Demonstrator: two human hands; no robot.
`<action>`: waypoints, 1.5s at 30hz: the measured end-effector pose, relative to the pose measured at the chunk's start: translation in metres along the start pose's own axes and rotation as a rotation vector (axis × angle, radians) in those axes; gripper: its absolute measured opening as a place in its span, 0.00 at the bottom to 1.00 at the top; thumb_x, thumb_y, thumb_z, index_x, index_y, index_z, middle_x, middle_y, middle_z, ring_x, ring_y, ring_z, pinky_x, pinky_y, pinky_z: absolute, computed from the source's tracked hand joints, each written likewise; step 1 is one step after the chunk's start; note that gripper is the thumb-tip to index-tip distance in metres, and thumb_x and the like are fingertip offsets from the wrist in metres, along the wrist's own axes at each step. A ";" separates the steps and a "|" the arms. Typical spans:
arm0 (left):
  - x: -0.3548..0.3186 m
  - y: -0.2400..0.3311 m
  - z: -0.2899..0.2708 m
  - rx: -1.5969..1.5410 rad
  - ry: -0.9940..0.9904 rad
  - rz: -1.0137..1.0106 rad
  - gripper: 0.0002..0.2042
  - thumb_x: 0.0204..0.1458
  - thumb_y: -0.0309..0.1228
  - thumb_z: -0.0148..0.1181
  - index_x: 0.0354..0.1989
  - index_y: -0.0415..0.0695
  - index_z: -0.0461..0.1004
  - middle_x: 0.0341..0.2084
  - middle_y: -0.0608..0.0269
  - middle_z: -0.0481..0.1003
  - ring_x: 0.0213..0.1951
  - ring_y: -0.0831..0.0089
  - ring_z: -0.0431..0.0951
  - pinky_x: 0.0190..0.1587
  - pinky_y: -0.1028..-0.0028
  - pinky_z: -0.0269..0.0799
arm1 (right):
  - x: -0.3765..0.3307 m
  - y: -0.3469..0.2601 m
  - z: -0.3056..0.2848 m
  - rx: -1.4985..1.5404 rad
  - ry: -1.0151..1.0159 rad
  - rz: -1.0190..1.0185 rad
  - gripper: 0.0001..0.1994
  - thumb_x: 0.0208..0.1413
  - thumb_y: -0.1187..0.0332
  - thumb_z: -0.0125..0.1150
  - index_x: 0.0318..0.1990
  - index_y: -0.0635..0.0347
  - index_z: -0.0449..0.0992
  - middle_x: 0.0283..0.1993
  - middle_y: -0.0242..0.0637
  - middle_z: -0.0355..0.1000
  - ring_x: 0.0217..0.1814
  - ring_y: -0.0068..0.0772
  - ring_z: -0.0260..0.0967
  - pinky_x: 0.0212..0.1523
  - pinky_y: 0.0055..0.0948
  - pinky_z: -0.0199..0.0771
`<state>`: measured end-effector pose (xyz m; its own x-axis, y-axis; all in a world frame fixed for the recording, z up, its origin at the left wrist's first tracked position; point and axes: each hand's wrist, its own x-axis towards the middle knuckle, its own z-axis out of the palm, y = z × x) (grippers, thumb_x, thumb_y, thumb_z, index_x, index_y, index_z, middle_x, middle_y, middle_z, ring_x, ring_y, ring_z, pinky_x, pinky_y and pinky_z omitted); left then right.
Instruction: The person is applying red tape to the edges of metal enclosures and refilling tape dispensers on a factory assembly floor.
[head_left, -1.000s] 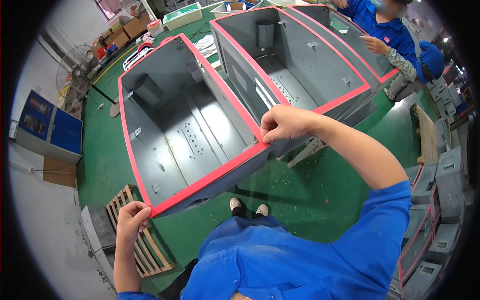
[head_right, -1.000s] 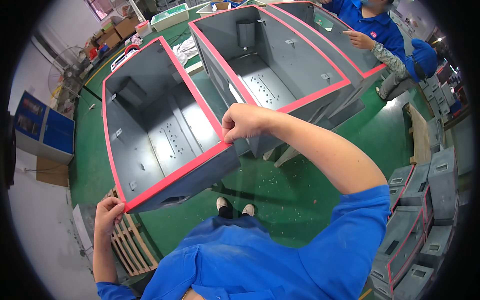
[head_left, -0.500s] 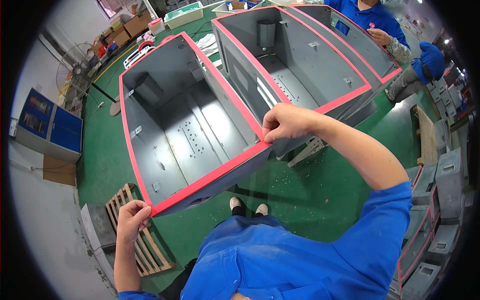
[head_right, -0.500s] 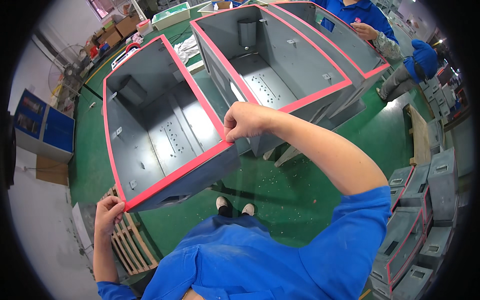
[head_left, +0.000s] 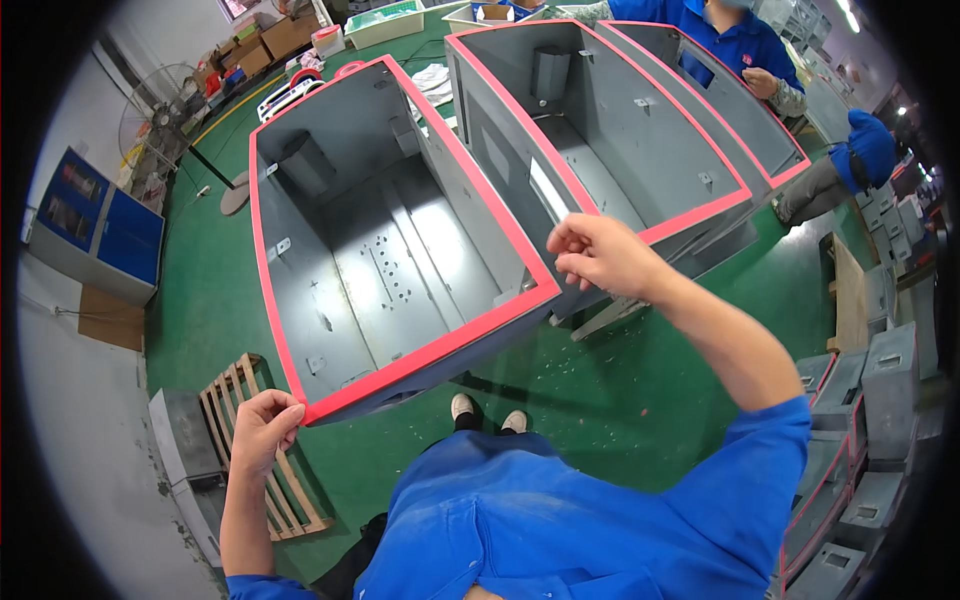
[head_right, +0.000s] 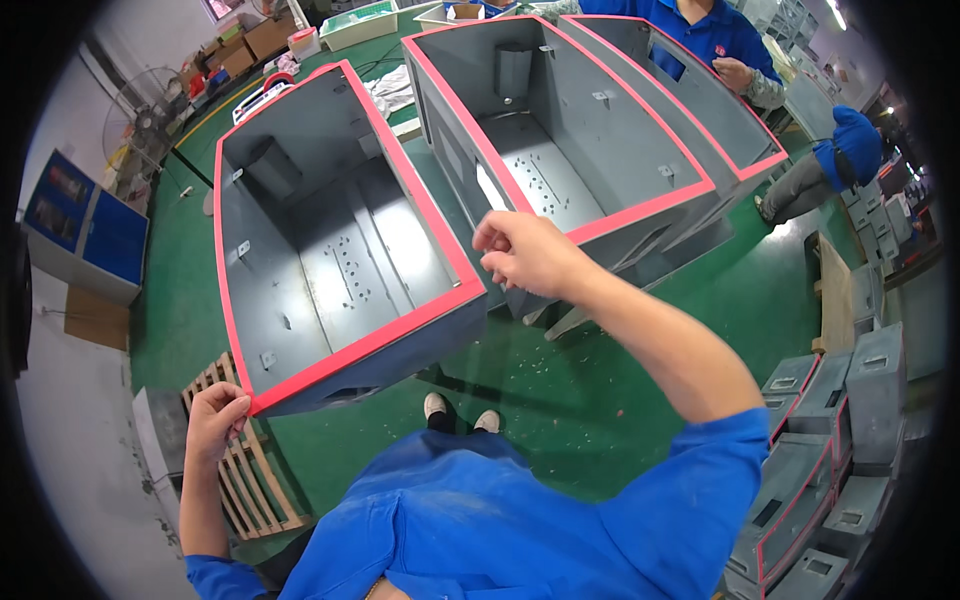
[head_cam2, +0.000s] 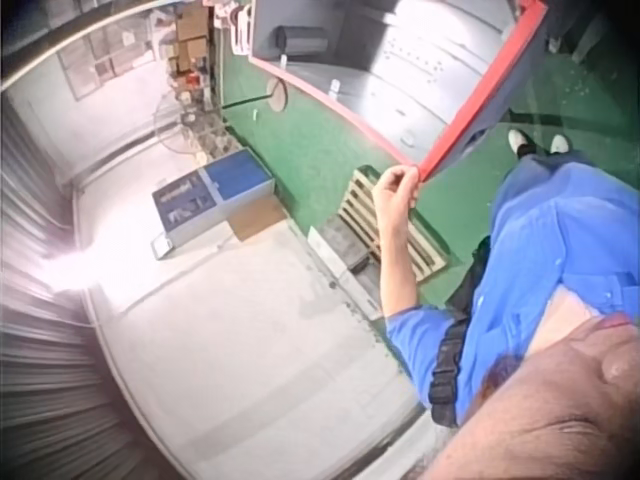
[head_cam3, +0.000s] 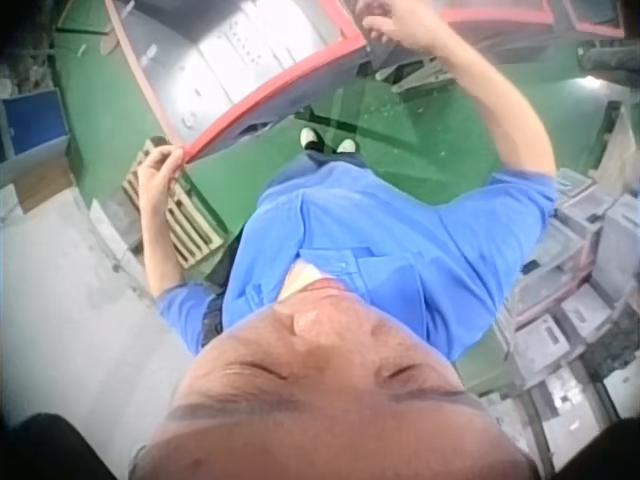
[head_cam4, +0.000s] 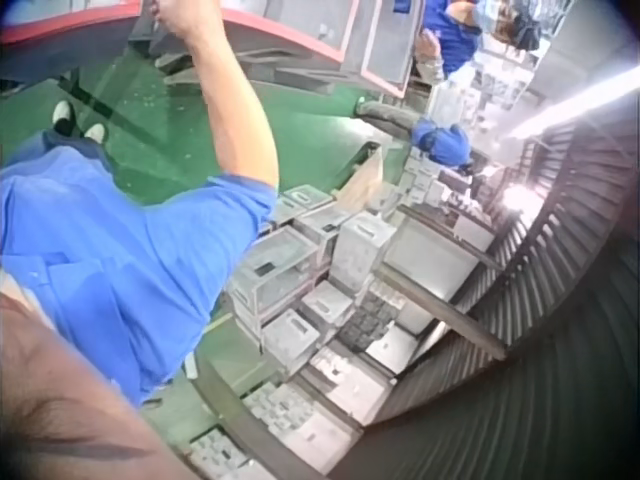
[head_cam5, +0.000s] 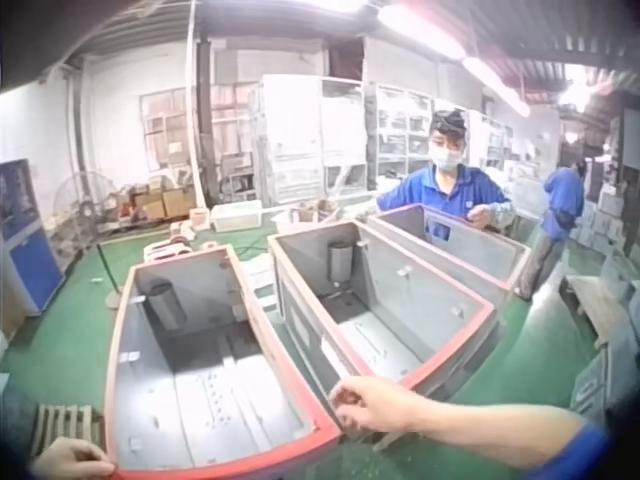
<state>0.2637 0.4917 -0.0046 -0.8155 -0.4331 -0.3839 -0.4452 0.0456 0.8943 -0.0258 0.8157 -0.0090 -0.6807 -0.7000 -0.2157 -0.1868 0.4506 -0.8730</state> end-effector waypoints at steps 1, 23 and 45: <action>0.000 0.000 0.000 -0.002 -0.005 0.003 0.05 0.45 0.26 0.58 0.25 0.38 0.70 0.15 0.70 0.68 0.14 0.88 0.63 0.13 0.88 0.56 | -0.004 0.003 0.002 0.115 0.031 -0.007 0.05 0.51 0.76 0.49 0.35 0.67 0.68 0.29 0.34 0.68 0.27 0.21 0.67 0.25 0.20 0.70; 0.006 0.004 -0.012 0.073 -0.104 -0.022 0.07 0.43 0.30 0.60 0.24 0.38 0.73 0.16 0.69 0.69 0.17 0.86 0.65 0.18 0.84 0.57 | -0.021 0.021 0.053 0.505 0.267 0.056 0.04 0.53 0.71 0.52 0.33 0.61 0.66 0.26 0.26 0.63 0.24 0.12 0.58 0.23 0.12 0.58; 0.008 -0.017 -0.018 0.148 -0.177 0.200 0.04 0.46 0.25 0.57 0.25 0.37 0.72 0.22 0.66 0.73 0.27 0.83 0.72 0.31 0.82 0.68 | -0.020 0.024 0.057 0.520 0.283 0.052 0.05 0.53 0.69 0.54 0.33 0.59 0.66 0.26 0.24 0.63 0.24 0.13 0.60 0.22 0.12 0.61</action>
<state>0.2714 0.4710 -0.0193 -0.9384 -0.2391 -0.2495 -0.3079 0.2506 0.9178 0.0236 0.8085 -0.0503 -0.8553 -0.4776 -0.2010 0.1747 0.0993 -0.9796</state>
